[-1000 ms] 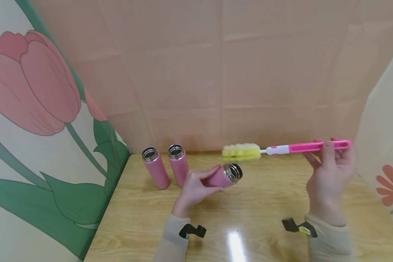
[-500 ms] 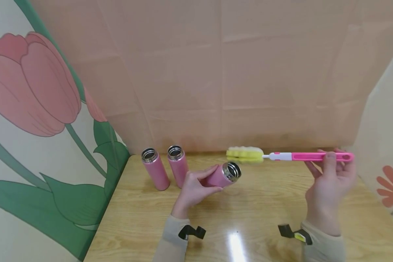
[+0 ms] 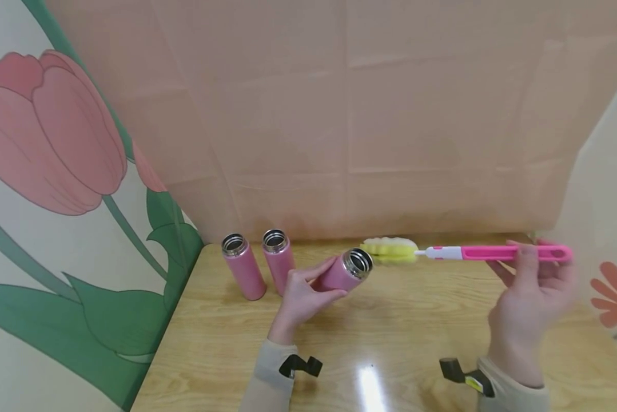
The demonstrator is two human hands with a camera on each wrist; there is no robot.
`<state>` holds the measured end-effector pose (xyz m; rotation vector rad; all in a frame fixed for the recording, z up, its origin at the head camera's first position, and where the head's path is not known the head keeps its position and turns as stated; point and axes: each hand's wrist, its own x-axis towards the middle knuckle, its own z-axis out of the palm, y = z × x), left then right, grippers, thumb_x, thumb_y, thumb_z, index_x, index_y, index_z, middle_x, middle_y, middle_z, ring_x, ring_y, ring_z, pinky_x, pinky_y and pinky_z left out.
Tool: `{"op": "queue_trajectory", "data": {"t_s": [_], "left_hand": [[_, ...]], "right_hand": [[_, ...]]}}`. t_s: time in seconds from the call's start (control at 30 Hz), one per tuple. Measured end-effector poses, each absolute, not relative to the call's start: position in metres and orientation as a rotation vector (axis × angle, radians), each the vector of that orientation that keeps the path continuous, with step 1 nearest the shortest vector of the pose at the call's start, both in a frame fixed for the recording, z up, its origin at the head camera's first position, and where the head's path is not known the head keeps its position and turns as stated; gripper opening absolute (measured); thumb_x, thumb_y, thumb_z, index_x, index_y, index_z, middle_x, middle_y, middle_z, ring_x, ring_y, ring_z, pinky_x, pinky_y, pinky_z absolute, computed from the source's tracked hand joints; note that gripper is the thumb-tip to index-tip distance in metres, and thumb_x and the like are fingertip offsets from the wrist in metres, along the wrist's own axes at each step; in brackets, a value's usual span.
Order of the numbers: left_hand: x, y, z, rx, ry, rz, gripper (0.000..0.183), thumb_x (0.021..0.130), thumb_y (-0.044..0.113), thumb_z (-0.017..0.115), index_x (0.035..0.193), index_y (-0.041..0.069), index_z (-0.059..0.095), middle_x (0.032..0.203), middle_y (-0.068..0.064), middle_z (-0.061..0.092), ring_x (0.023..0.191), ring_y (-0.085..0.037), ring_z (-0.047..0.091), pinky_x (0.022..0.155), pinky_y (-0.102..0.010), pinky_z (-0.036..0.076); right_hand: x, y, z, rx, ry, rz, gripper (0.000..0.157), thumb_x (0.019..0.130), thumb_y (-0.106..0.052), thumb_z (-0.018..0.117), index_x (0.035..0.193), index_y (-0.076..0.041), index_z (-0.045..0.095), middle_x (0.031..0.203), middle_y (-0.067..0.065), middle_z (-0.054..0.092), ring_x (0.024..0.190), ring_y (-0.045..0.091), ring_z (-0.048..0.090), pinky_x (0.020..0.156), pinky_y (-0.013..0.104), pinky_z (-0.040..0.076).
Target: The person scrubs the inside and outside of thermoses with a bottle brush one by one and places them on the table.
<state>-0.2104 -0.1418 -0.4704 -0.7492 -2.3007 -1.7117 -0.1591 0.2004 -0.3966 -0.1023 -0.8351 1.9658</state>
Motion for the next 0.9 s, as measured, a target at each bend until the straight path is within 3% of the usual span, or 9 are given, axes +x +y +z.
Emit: {"op": "queue_trajectory", "data": {"t_s": [0.17,0.43,0.9], "left_hand": [[-0.210,-0.141,-0.472,-0.661,-2.320,-1.686,0.067,0.081,0.027,0.098,0.142,0.021,0.071,0.138,0.001,0.070,0.124,-0.019,0.069,0.104,-0.054,0.055],[-0.214,-0.141,-0.473,-0.546,-2.347,-1.563,0.069,0.080,0.032,0.098,0.142,0.019,0.071,0.132,-0.008,0.073,0.120,-0.023,0.072,0.102,-0.047,0.058],[-0.221,-0.142,-0.479,-0.598,-2.354,-1.413,0.069,0.080,0.029,0.098,0.142,0.017,0.071,0.135,-0.003,0.071,0.120,-0.020,0.071,0.101,-0.038,0.059]], "right_hand": [[-0.151,0.195,-0.392,-0.052,-0.835,1.944,0.034,0.091,0.001,0.082,0.117,0.015,0.064,0.102,0.030,0.069,0.086,0.036,0.076,0.072,0.043,0.063],[-0.143,0.182,-0.379,0.081,-0.883,1.903,0.029,0.093,0.012,0.075,0.114,0.023,0.060,0.095,0.029,0.070,0.082,0.033,0.075,0.071,0.040,0.063],[-0.130,0.168,-0.372,0.213,-0.878,1.922,0.027,0.093,0.020,0.069,0.113,0.030,0.055,0.091,0.031,0.071,0.081,0.034,0.074,0.070,0.036,0.065]]}}
